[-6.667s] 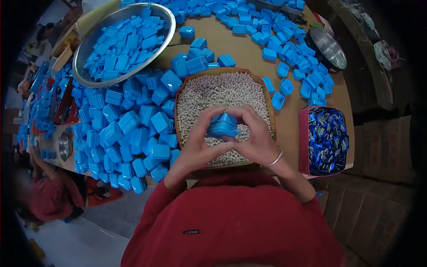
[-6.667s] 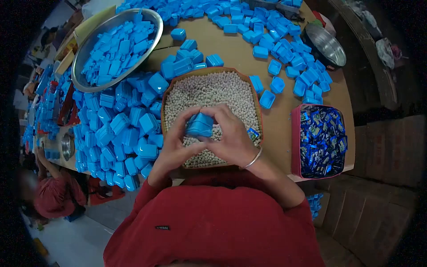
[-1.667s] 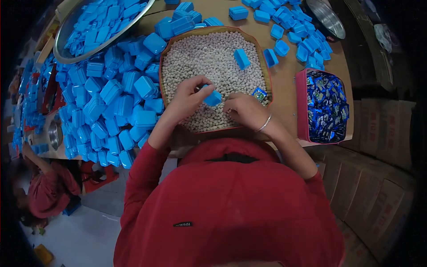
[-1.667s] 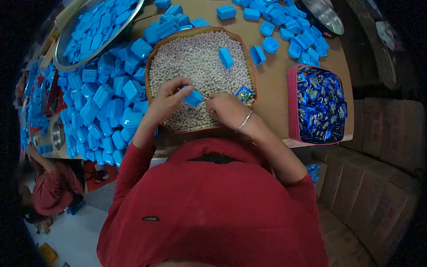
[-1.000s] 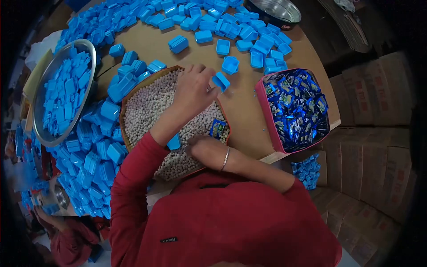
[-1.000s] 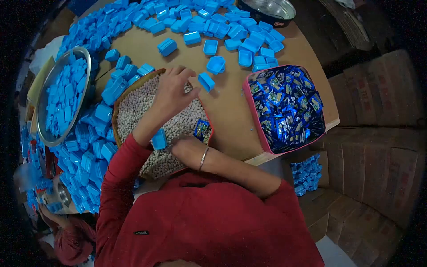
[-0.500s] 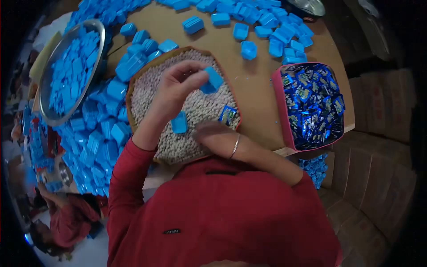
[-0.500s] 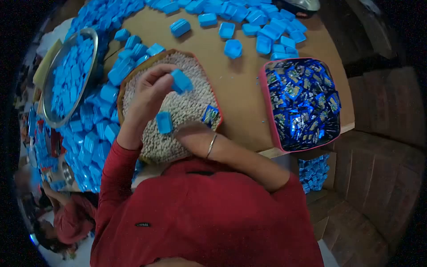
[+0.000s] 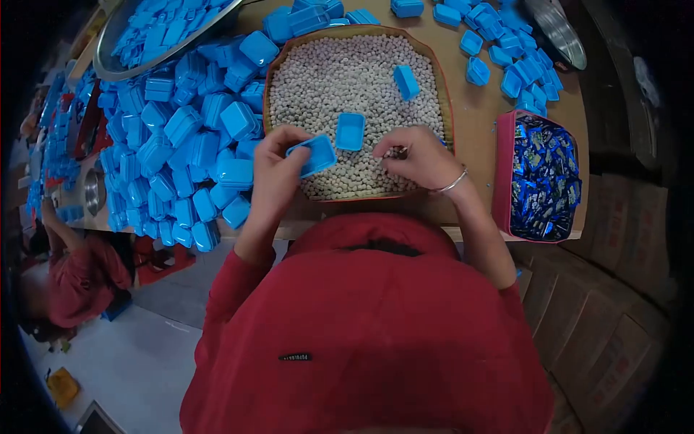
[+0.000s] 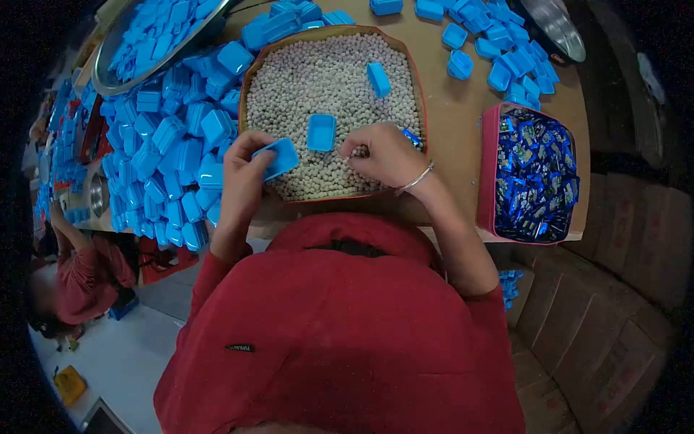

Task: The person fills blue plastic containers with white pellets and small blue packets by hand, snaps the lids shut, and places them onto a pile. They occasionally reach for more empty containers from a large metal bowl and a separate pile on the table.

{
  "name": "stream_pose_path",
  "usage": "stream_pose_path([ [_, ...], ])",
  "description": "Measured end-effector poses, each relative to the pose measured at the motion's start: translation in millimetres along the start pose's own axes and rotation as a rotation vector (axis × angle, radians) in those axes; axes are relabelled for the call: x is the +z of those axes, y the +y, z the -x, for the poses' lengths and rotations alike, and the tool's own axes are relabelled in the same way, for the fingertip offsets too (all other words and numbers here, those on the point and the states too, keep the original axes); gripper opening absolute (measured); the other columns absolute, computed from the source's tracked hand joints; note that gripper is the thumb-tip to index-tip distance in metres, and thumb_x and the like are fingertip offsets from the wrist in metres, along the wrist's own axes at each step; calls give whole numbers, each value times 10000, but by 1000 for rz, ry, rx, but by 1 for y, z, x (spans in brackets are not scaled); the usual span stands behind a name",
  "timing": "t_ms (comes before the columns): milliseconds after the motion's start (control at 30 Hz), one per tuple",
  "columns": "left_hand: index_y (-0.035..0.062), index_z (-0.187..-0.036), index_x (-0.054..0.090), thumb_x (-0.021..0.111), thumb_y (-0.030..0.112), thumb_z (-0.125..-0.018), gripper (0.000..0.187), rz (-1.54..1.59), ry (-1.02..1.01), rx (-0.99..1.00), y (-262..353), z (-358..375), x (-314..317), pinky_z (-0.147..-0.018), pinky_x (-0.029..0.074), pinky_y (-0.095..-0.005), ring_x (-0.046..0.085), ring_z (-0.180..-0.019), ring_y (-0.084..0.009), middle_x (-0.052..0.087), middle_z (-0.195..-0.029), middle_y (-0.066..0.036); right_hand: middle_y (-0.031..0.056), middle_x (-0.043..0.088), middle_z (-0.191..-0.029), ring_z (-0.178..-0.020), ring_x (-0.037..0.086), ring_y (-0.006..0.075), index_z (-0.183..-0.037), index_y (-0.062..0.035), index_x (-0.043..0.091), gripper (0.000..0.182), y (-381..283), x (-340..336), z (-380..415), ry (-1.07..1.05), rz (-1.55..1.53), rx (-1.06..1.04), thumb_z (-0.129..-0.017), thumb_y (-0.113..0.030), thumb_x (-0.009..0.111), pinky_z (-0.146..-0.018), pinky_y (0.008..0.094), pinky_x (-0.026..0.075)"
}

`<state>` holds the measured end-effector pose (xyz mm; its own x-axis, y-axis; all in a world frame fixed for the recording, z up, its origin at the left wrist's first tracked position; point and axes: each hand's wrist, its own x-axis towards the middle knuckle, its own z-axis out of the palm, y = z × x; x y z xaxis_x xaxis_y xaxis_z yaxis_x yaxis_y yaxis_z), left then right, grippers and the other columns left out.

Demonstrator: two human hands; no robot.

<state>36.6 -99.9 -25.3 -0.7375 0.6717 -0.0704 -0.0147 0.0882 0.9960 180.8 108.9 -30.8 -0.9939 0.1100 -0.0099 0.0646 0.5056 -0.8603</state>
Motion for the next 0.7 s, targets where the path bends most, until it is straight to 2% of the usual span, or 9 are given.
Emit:
stream_pose_path([
  [67, 27, -978, 613, 517, 2, -815, 191, -37, -111, -20, -7, -7, 11, -698, 451, -227, 558, -791, -87, 607, -858, -15, 98, 651, -834, -767, 649, 199, -881, -22, 658, 144, -23, -6, 0, 44, -65, 16, -739, -2, 663, -680, 290, 508],
  [100, 27, -1007, 618, 492, 62, -854, 202, -71, -200, -174, -8, -9, 14, -741, 472, -246, 572, -866, -107, 602, -945, -32, 97, 650, -843, -765, 647, 198, -878, -22, 655, 140, -35, -7, 1, 66, -99, 26, -741, 6, 663, -677, 285, 509],
  [200, 63, -1044, 597, 441, 133, -894, 227, 232, -282, -382, 8, -5, 39, -706, 486, -248, 583, -838, -105, 605, -911, -41, 92, 644, -860, -765, 642, 219, -866, -23, 640, 139, -62, 0, -4, 110, 57, -121, -739, 27, 671, -673, 292, 517],
  [233, 73, -1112, 557, 393, 192, -930, 272, 321, -245, -485, 16, -2, 45, -687, 519, -272, 597, -869, -124, 596, -976, -50, 104, 634, -901, -795, 638, 253, -887, -31, 627, 164, -63, 6, -7, 114, 140, -194, -741, 25, 677, -686, 326, 521],
  [333, 59, -1118, 543, 379, 179, -937, 273, 570, -239, -531, -1, -8, 39, -699, 532, -293, 600, -891, -131, 591, -1020, -55, 133, 607, -974, -883, 608, 314, -880, -42, 619, 161, -62, 17, -10, 273, 271, -358, -729, -1, 657, -725, 384, 504],
  [433, 50, -1109, 553, 364, 183, -951, 280, 601, -279, -510, -3, -10, 24, -723, 542, -321, 607, -895, -134, 604, -995, -46, 151, 582, -983, -882, 596, 322, -880, -44, 610, 147, -60, 7, -1, 293, 276, -200, -742, -4, 638, -727, 407, 500],
  [467, 52, -1110, 554, 363, 186, -954, 281, 617, -286, -517, -4, -10, 20, -727, 542, -322, 608, -893, -133, 606, -988, -44, 162, 566, -926, -857, 592, 327, -855, -30, 606, 98, -50, 6, 3, 205, 386, -102, -757, -29, 602, -726, 420, 499],
  [567, 75, -1111, 567, 418, 241, -965, 266, 636, -275, -525, -2, -12, 21, -730, 545, -323, 617, -880, -133, 620, -999, -45, 140, 582, -947, -850, 592, 326, -908, -28, 630, 169, -19, 20, 12, -9, 670, 17, -742, -9, 604, -719, 401, 494],
  [700, 83, -1109, 583, 465, 267, -961, 264, 479, -288, -511, -5, -14, 24, -749, 544, -329, 611, -910, -133, 621, -1034, -40, 136, 578, -845, -786, 600, 323, -847, -19, 619, 124, -20, 26, 7, -80, 648, 49, -729, -5, 586, -668, 417, 482],
])
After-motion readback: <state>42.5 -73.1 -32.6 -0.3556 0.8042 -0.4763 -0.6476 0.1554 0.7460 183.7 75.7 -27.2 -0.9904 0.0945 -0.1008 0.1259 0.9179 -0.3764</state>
